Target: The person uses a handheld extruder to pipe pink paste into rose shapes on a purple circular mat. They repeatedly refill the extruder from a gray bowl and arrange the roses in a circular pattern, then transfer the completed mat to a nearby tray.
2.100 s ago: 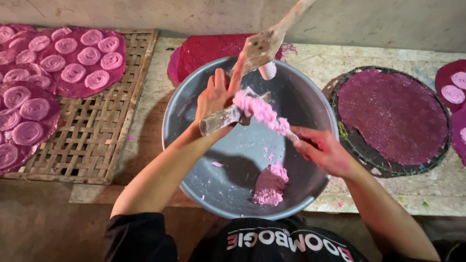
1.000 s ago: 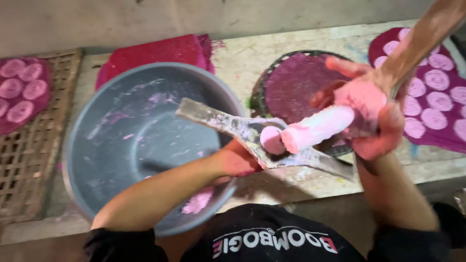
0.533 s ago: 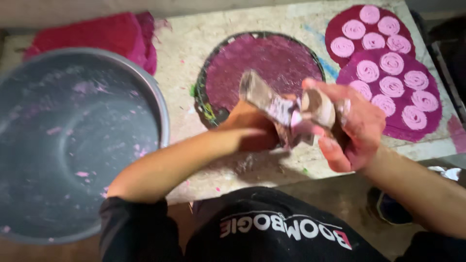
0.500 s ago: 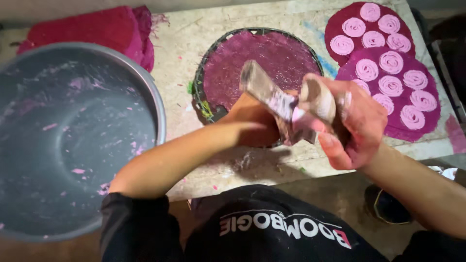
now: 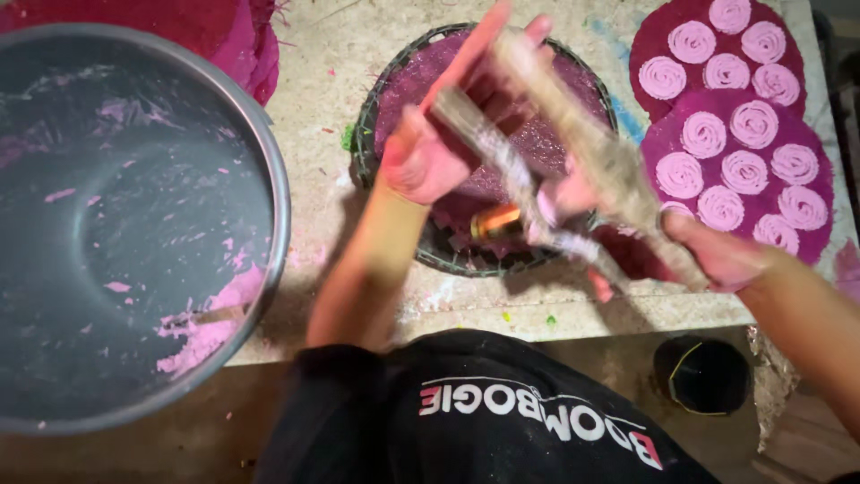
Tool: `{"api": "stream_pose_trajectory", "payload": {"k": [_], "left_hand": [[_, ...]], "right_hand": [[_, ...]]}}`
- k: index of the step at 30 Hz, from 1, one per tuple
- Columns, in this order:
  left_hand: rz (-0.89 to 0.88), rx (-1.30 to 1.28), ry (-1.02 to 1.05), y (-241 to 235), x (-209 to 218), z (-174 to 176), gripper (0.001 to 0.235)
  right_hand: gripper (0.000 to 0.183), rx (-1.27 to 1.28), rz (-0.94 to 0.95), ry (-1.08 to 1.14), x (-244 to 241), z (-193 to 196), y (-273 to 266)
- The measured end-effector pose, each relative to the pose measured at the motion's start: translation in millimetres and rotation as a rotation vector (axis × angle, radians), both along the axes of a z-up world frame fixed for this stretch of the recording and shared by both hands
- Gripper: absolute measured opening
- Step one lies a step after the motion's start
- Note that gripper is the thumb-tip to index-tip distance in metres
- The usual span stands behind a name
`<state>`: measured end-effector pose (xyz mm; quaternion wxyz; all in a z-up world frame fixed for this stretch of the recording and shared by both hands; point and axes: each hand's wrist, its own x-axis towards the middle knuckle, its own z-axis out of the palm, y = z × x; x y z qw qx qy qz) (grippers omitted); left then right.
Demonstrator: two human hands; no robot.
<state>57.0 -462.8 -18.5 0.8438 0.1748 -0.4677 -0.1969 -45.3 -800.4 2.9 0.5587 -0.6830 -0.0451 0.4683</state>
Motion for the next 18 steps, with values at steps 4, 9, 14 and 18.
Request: {"api": "stream_pose_trajectory", "payload": {"k": [4, 9, 14, 18], "left_hand": [[-0.095, -0.225, 0.336, -25.1, 1.5, -49.0, 0.081], [-0.036, -0.404, 0.589, -45.0, 28.0, -108.7, 0.032], [-0.054, -0.511, 0.653, -36.4, 52.4, -142.5, 0.024], [-0.048, -0.496, 0.631, -31.2, 55.0, -153.6, 0.023]], "right_hand": [[0.076, -0.039, -0.037, 0.194, 4.7, -33.1, 3.0], [0.081, -0.327, -0.045, 0.217, 36.7, -32.9, 2.9], [0.086, -0.512, 0.018, -0.011, 48.7, -43.7, 31.4], [0.087, -0.612, 0.023, -0.092, 45.4, -48.7, 49.8]]}}
